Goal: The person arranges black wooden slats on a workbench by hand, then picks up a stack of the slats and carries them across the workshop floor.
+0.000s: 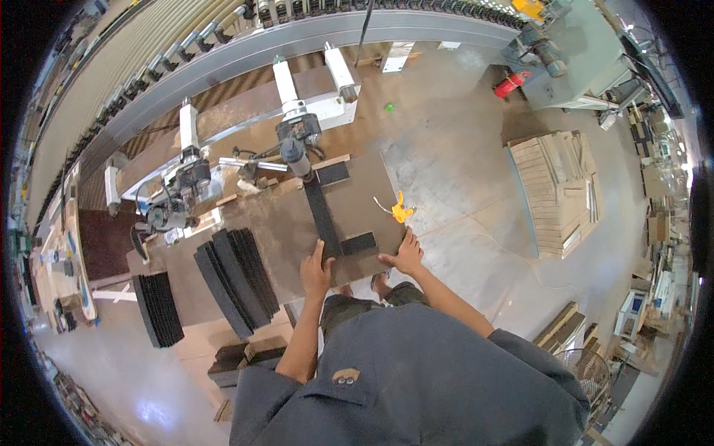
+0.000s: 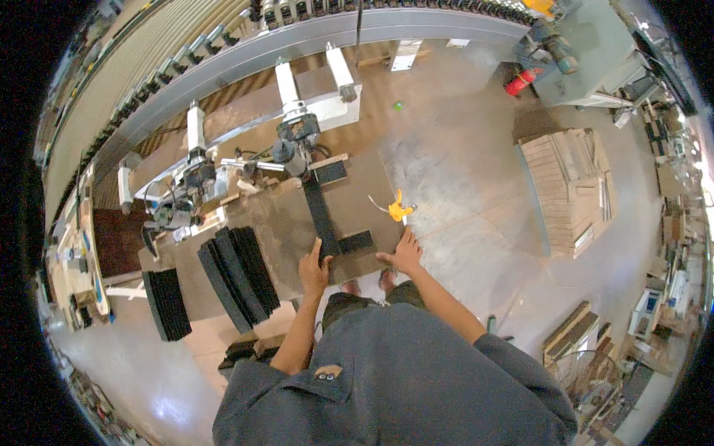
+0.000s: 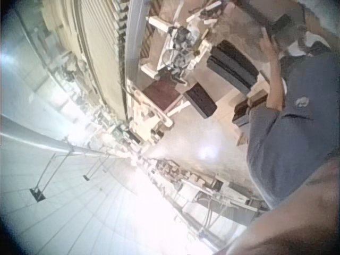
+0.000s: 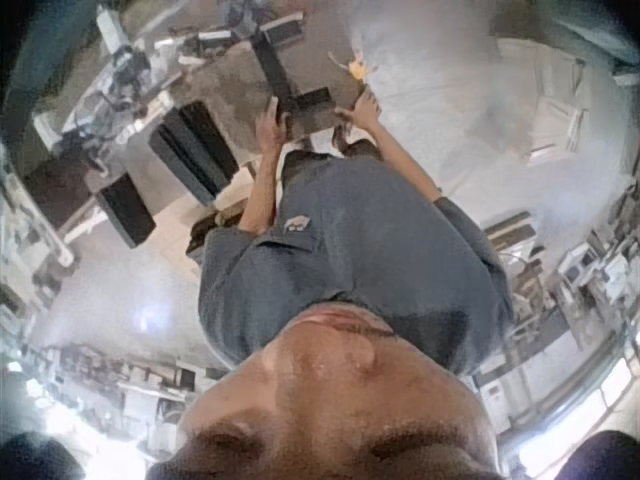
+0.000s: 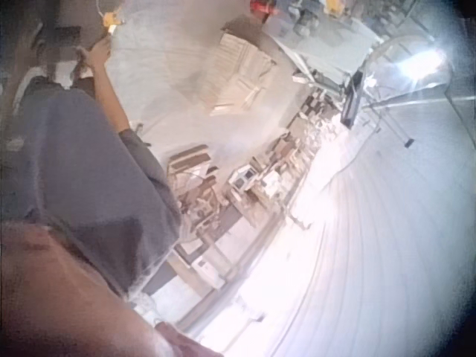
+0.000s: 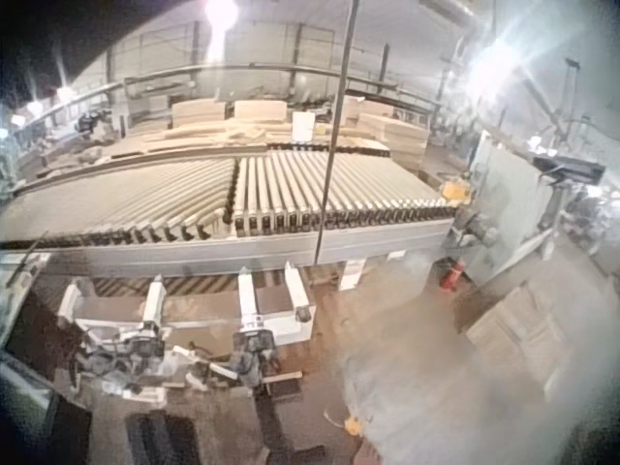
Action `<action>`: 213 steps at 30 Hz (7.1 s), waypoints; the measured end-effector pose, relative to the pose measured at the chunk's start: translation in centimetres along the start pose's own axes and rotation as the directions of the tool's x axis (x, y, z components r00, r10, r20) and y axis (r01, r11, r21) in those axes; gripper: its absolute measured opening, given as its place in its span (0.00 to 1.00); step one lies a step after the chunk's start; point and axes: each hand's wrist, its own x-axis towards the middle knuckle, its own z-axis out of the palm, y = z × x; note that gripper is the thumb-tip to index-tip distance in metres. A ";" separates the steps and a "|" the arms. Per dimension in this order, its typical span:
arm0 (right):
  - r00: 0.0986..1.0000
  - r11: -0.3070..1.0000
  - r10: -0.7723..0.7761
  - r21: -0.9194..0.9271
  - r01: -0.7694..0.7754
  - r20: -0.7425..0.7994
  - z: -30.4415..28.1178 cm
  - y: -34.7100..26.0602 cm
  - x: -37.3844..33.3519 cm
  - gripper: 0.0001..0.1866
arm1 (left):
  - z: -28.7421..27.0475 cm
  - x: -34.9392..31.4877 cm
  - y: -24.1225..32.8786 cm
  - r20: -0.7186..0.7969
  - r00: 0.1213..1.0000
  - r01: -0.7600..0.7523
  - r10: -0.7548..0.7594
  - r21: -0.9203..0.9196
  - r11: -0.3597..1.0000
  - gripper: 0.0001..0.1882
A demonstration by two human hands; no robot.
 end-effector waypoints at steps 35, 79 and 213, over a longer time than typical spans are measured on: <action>1.000 0.998 -0.011 -0.061 0.012 0.013 -1.7 -1.4 -0.1 0.82 | 0.5 -0.5 0.4 -0.080 0.993 0.100 -0.091 0.122 0.987 0.35; 1.000 0.995 -0.025 0.092 0.025 -0.001 -2.7 1.7 -2.2 0.78 | -4.4 12.6 3.8 0.654 0.573 -0.807 0.494 0.348 0.476 0.31; 0.995 0.994 -0.060 0.100 0.052 0.078 -0.2 0.6 -1.1 0.83 | 0.4 6.0 6.6 -0.075 0.941 0.336 -0.330 0.301 0.892 0.38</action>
